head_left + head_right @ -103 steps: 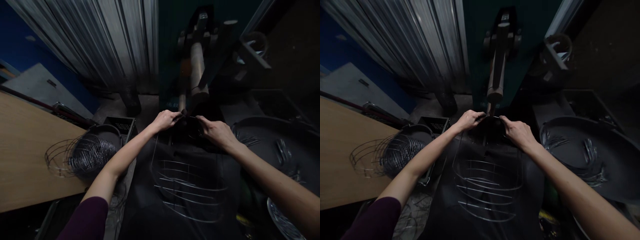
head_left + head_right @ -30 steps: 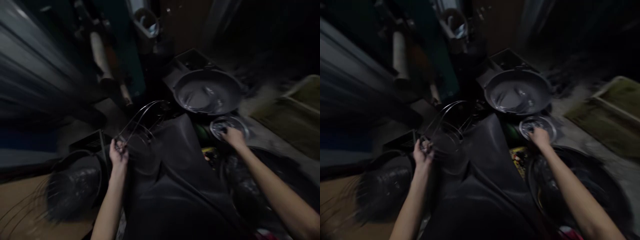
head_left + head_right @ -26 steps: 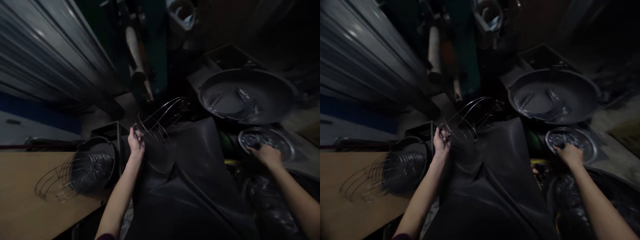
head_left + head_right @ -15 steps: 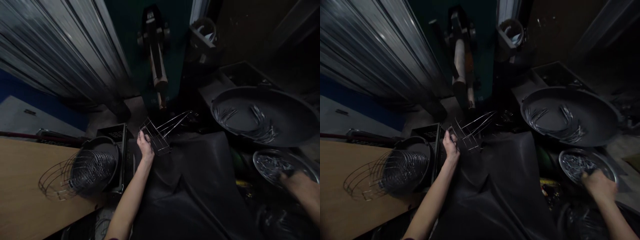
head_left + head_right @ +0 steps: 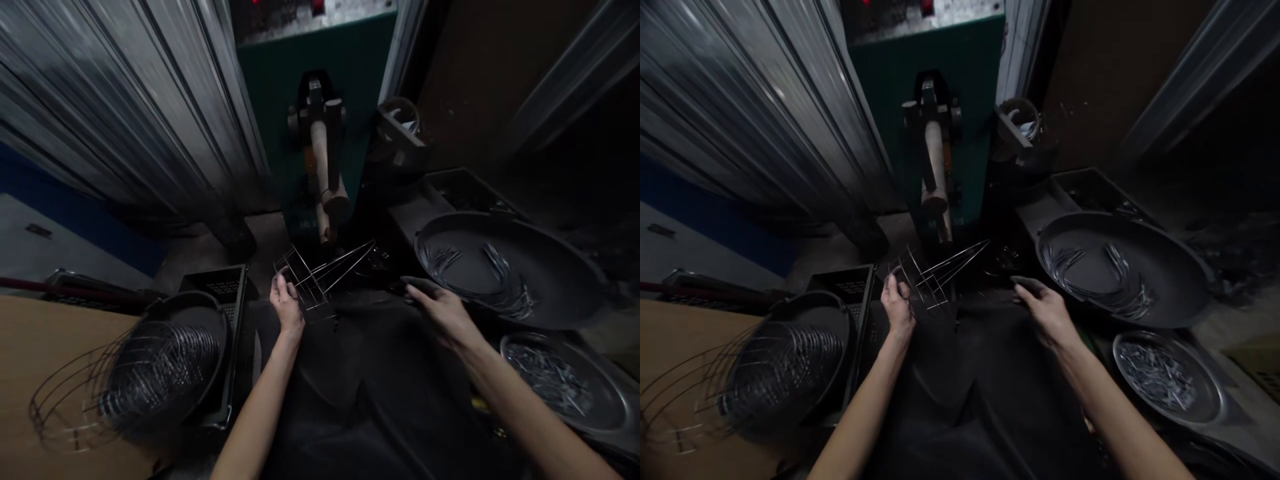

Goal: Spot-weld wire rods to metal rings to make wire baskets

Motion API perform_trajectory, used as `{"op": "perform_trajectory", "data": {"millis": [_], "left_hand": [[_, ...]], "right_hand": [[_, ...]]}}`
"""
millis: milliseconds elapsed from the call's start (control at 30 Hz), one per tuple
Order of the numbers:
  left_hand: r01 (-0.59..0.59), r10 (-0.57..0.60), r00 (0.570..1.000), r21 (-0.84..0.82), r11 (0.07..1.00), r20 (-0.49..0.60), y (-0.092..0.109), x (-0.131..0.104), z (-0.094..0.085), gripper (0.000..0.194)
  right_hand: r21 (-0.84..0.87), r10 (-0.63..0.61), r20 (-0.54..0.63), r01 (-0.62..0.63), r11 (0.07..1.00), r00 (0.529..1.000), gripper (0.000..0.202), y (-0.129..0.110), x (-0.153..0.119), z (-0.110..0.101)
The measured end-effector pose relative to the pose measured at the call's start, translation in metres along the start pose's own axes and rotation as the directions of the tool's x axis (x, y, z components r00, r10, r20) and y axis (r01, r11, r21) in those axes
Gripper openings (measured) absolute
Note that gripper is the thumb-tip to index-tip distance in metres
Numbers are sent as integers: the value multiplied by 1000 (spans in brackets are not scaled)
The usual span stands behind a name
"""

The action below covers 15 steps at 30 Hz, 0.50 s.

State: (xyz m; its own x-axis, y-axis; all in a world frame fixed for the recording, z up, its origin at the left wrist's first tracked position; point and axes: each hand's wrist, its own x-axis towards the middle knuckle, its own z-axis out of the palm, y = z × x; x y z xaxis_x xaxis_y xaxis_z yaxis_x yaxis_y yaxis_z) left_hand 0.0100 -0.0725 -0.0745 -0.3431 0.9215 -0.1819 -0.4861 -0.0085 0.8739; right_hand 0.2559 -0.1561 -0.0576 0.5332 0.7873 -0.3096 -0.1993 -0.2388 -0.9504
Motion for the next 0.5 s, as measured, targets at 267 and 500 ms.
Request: {"op": "perform_trajectory", "data": {"millis": [267,500], "left_hand": [[-17,16,999,-45,999,-35,8,11,-4,42],[4,-2,999,36,999,-47,5,23,-9,45]], "right_hand": [[37,-47,196,40,998,979,47,-30,7,96],[172,-38,205,2,985,978,45,-27,10,108]]}}
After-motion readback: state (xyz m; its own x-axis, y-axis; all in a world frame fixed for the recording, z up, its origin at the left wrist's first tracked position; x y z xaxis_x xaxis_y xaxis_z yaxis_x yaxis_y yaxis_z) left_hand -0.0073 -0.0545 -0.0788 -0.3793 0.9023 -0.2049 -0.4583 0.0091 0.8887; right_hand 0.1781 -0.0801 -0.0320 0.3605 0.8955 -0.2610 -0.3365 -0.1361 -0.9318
